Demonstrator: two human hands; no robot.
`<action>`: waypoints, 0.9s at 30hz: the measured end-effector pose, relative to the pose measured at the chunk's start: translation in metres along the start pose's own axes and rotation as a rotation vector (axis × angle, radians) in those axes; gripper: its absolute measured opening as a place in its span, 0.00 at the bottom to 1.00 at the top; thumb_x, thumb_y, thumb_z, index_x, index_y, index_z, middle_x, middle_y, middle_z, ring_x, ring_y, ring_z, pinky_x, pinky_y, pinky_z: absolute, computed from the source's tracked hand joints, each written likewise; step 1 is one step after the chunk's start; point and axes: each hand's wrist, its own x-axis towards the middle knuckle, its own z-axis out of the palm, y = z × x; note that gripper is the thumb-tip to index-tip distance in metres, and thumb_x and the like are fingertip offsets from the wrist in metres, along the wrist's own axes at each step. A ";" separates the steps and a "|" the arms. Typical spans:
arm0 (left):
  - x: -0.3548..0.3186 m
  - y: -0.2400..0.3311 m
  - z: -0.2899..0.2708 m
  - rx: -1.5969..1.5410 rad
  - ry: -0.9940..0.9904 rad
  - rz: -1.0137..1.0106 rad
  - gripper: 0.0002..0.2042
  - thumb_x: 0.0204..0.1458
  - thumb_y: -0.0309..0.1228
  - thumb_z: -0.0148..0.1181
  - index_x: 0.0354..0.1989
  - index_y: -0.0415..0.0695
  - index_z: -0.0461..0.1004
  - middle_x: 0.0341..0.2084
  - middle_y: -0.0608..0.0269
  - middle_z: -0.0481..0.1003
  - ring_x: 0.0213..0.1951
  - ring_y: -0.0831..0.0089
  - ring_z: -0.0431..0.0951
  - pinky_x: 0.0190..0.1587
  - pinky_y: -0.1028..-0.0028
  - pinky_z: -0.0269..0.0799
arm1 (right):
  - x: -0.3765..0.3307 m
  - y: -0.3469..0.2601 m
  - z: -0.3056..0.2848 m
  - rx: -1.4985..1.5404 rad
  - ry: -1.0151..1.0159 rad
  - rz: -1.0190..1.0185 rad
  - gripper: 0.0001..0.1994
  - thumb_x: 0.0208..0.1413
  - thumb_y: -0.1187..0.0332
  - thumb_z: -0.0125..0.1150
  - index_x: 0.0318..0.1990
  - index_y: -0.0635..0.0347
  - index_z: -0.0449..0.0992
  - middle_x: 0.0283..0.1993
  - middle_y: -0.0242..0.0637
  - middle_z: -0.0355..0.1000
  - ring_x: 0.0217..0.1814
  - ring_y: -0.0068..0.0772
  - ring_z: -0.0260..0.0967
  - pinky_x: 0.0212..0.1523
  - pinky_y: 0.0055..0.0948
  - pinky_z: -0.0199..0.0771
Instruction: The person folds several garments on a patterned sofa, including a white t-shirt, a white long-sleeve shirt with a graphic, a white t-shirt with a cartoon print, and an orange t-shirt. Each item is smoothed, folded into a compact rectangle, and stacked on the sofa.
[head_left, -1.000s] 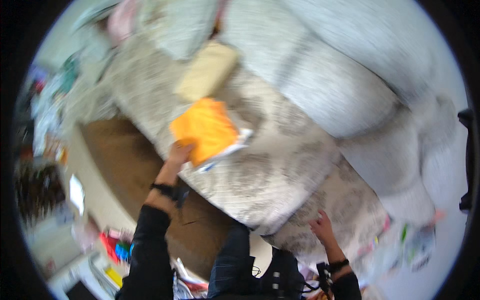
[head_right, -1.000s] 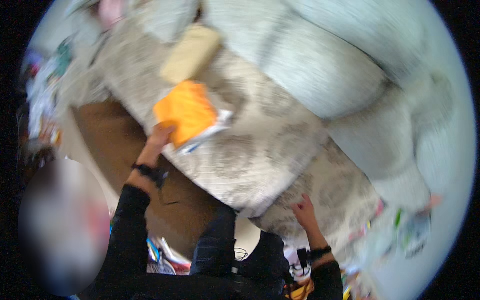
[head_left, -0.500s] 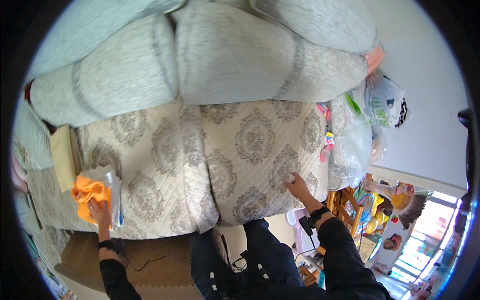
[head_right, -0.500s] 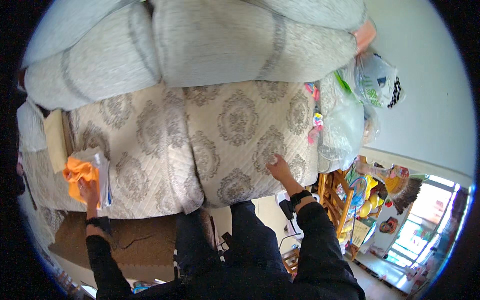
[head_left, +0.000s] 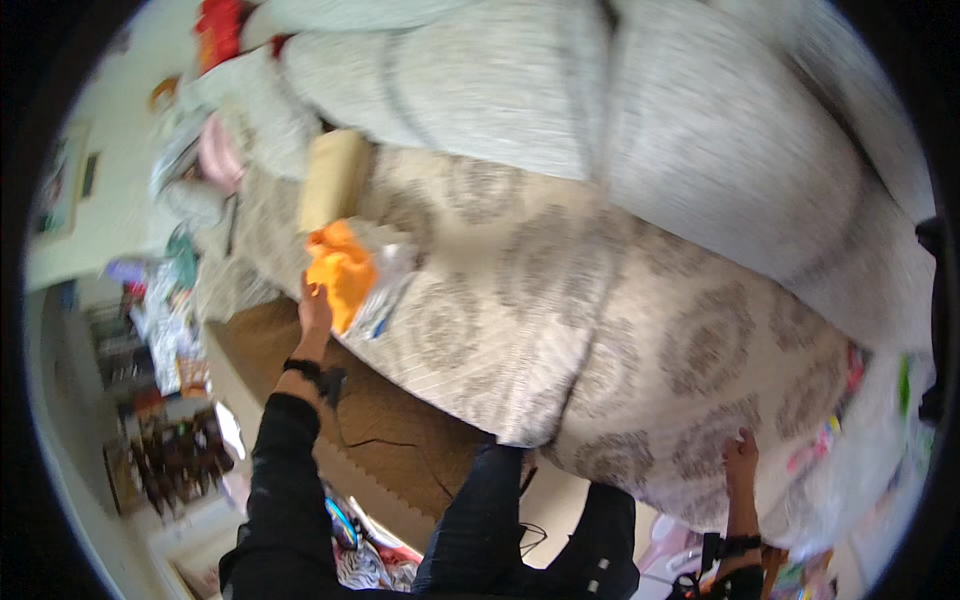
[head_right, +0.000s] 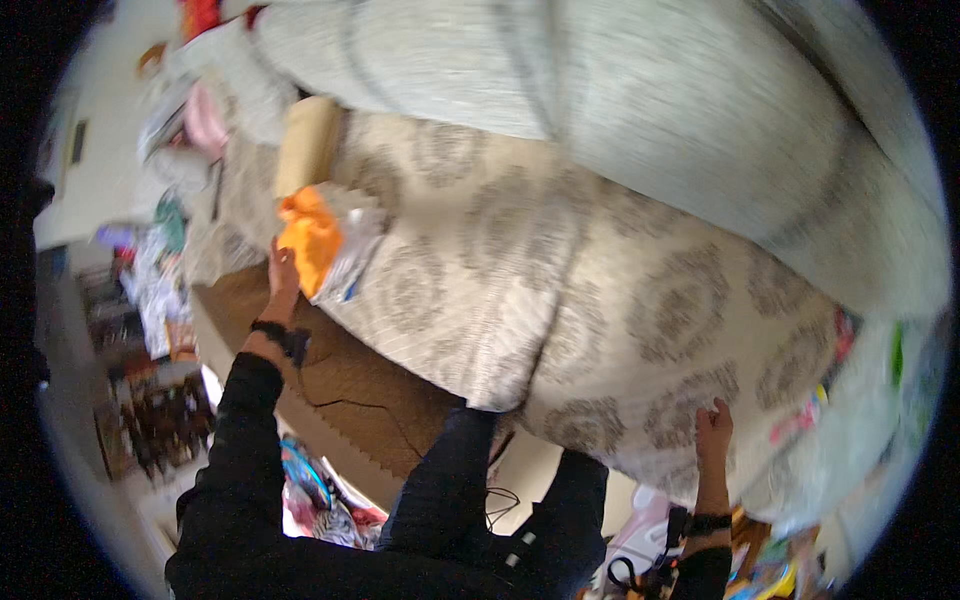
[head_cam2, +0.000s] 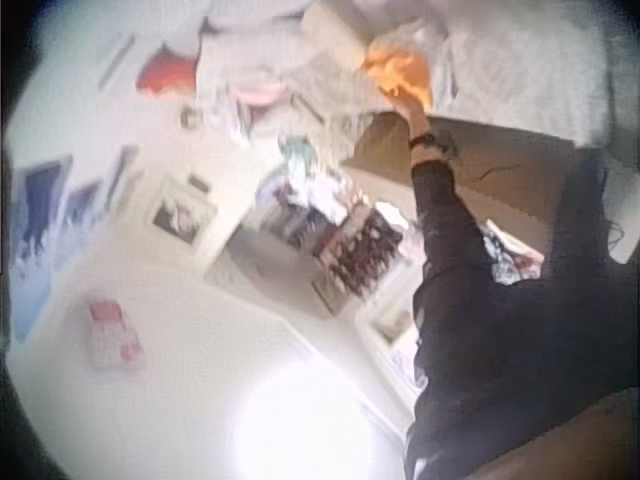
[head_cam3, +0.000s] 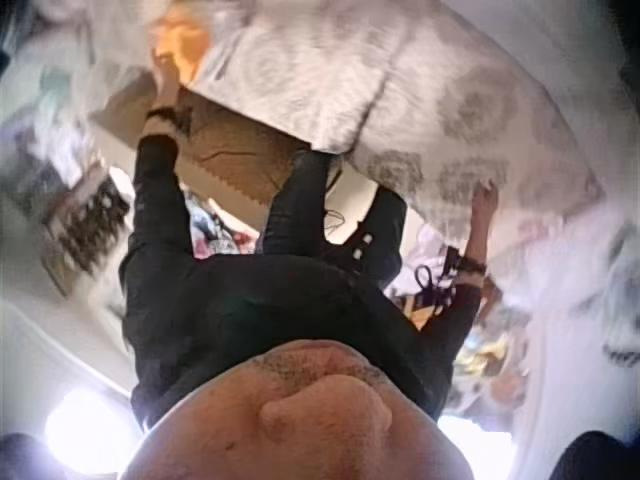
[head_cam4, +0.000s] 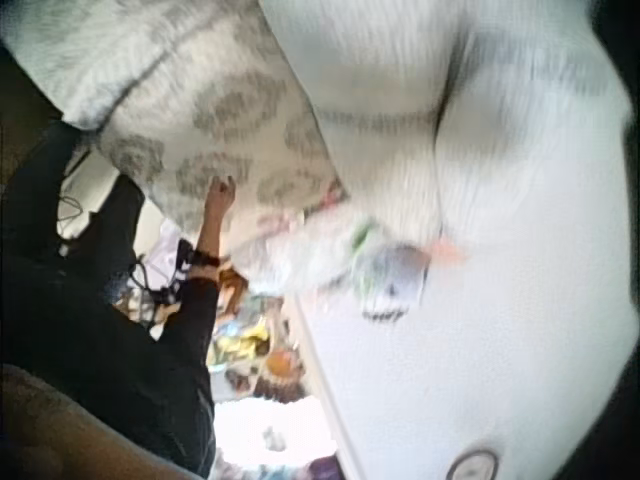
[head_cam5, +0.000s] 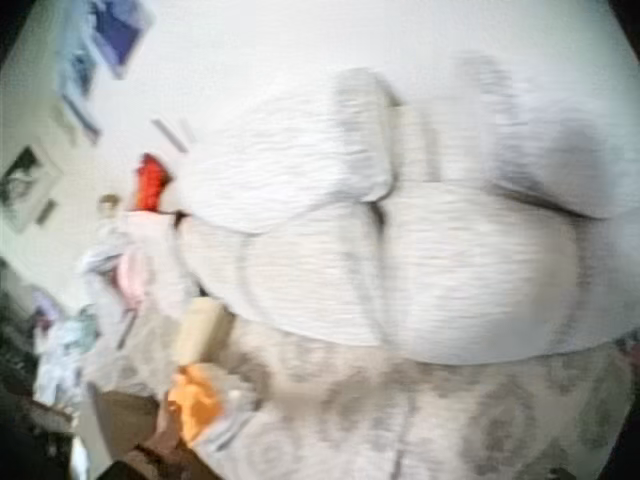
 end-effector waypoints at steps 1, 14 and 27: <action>0.003 0.001 -0.009 -0.033 0.072 -0.182 0.31 0.56 0.39 0.52 0.66 0.47 0.47 0.51 0.50 0.66 0.48 0.58 0.69 0.49 0.66 0.67 | 0.001 -0.023 0.033 -0.014 -0.059 -0.004 0.24 0.53 0.70 0.55 0.58 0.68 0.60 0.24 0.30 0.65 0.22 0.18 0.60 0.20 0.20 0.62; 0.008 0.022 0.067 0.283 0.028 0.023 0.43 0.48 0.62 0.47 0.64 0.39 0.50 0.62 0.44 0.51 0.65 0.50 0.46 0.62 0.46 0.41 | 0.003 -0.341 0.558 0.043 -0.690 -0.327 0.25 0.57 0.58 0.54 0.53 0.72 0.65 0.38 0.40 0.71 0.37 0.25 0.66 0.39 0.25 0.66; 0.002 -0.035 0.069 0.039 0.092 0.167 0.41 0.45 0.55 0.55 0.57 0.31 0.56 0.58 0.38 0.55 0.62 0.46 0.51 0.62 0.49 0.42 | -0.015 -0.408 0.684 0.110 -1.187 0.070 0.27 0.54 0.55 0.57 0.52 0.71 0.66 0.43 0.42 0.73 0.38 0.29 0.73 0.37 0.26 0.74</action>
